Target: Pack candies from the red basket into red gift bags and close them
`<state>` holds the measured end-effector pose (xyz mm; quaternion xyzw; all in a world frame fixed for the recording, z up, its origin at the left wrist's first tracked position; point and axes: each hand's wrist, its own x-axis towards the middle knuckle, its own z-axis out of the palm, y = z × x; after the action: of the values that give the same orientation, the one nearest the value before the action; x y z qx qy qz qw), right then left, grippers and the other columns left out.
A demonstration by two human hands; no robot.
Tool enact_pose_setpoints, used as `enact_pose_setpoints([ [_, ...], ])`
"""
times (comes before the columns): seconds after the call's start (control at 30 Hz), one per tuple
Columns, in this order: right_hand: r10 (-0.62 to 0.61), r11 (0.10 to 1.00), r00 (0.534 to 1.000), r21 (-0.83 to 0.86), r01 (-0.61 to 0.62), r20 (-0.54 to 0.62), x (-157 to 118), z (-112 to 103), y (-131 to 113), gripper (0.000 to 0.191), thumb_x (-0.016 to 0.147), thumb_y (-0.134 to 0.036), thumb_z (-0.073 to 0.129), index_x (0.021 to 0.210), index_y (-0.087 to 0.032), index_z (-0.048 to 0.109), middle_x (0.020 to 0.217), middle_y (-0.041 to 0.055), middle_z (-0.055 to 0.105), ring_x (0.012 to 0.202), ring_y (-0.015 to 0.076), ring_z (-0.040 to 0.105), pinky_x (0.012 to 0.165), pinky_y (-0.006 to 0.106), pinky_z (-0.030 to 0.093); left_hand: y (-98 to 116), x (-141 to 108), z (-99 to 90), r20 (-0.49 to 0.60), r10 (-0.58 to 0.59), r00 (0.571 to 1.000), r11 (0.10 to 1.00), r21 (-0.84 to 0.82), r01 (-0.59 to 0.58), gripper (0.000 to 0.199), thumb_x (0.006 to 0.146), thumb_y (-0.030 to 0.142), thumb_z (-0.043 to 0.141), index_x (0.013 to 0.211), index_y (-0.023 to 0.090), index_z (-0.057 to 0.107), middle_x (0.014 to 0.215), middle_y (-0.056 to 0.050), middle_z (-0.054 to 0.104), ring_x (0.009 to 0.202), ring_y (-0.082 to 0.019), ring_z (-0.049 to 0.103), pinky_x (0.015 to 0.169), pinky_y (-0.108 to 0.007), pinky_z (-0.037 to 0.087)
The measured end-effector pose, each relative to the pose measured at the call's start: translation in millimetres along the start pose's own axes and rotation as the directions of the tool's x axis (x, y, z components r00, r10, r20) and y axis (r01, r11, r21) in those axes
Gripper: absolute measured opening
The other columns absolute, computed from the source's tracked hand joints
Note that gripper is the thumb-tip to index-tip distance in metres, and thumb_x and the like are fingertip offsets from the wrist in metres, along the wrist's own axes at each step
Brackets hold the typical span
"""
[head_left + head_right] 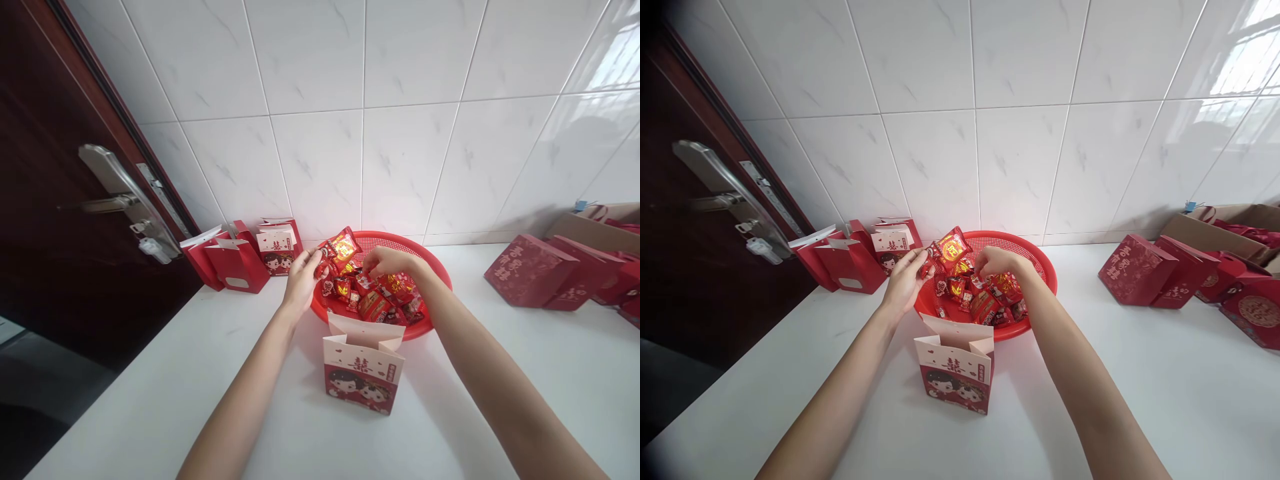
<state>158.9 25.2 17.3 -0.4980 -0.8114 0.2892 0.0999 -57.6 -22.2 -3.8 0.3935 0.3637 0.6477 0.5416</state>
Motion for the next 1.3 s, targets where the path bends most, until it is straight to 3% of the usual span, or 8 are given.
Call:
enact_pose_setpoints([
  [0.1,0.055,0.984,0.998,-0.168,-0.052,0.015,6,11,-4,0.03,0.065,-0.006,0.066,0.09,-0.019,0.077,0.096,0.0076,0.075,0.086,0.025,0.068,0.061,0.028,0.046,0,0,-0.6,0.018,0.003,1.0,1.0,0.007,-0.003,0.031,0.061,0.031,0.088,0.075,0.016,0.065,0.068,0.004,0.059,0.056,-0.007,0.052,0.054,-0.021,0.044],
  [0.2,0.029,0.959,0.999,-0.283,-0.016,0.041,12,24,-15,0.041,0.069,-0.008,0.069,0.107,-0.022,0.075,0.108,0.0066,0.074,0.095,0.0253,0.069,0.065,0.027,0.047,0,-1,-0.6,0.004,0.009,1.0,1.0,0.006,-0.009,0.033,0.059,0.032,0.089,0.075,0.016,0.065,0.07,0.004,0.06,0.058,-0.007,0.053,0.055,-0.02,0.046],
  [0.33,-0.024,0.906,0.99,-0.416,0.08,0.138,19,39,-31,0.035,0.069,-0.018,0.081,0.103,-0.021,0.076,0.105,0.0069,0.075,0.102,0.0279,0.069,0.076,0.028,0.05,1,-2,0.2,0.008,0.01,1.0,1.0,-0.004,-0.01,0.036,0.054,0.033,0.091,0.071,0.016,0.065,0.069,0.004,0.061,0.057,-0.007,0.053,0.052,-0.019,0.045],
  [0.5,-0.027,0.83,0.986,-0.546,0.114,0.165,20,49,-39,0.056,0.066,-0.027,0.088,0.119,-0.018,0.07,0.121,0.015,0.07,0.114,0.0359,0.065,0.087,0.037,0.051,2,-2,1.0,-0.018,0.009,1.0,1.0,-0.008,-0.009,0.036,0.053,0.033,0.091,0.071,0.016,0.066,0.067,0.004,0.06,0.057,-0.007,0.052,0.052,-0.018,0.045],
  [0.67,-0.013,0.792,0.987,-0.601,0.108,0.161,21,54,-43,0.057,0.07,-0.03,0.087,0.121,-0.013,0.067,0.121,0.0196,0.07,0.112,0.0368,0.066,0.084,0.038,0.052,1,-2,1.8,-0.006,0.016,1.0,1.0,-0.001,-0.016,0.034,0.055,0.032,0.091,0.072,0.016,0.067,0.066,0.004,0.06,0.057,-0.007,0.051,0.051,-0.019,0.044],
  [0.87,-0.024,0.815,0.991,-0.571,0.098,0.135,23,58,-41,0.021,0.077,-0.013,0.072,0.098,-0.018,0.075,0.105,0.0122,0.075,0.098,0.0297,0.07,0.077,0.032,0.05,2,-4,1.4,0.005,0.021,1.0,1.0,0.004,-0.021,0.035,0.055,0.034,0.091,0.071,0.017,0.066,0.068,0.004,0.06,0.058,-0.007,0.053,0.052,-0.019,0.046],
  [1.07,-0.021,0.901,1.0,-0.434,0.016,-0.007,24,47,-30,0.017,0.077,-0.019,0.073,0.095,-0.018,0.074,0.1,0.0091,0.075,0.096,0.0259,0.069,0.074,0.027,0.047,2,-4,1.5,0.029,0.016,0.999,1.0,0.008,-0.017,0.037,0.054,0.036,0.091,0.072,0.017,0.065,0.067,0.004,0.059,0.056,-0.006,0.052,0.051,-0.018,0.045],
  [1.3,-0.08,0.989,0.997,-0.123,0.078,-0.015,21,27,-15,0.011,0.077,-0.024,0.075,0.077,-0.016,0.068,0.078,0.0012,0.071,0.071,0.014,0.063,0.06,0.022,0.044,2,-4,0.0,0.048,0.026,0.998,1.0,-0.018,-0.025,0.033,0.059,0.033,0.089,0.071,0.016,0.063,0.067,0.005,0.059,0.053,-0.005,0.051,0.051,-0.018,0.043],
])
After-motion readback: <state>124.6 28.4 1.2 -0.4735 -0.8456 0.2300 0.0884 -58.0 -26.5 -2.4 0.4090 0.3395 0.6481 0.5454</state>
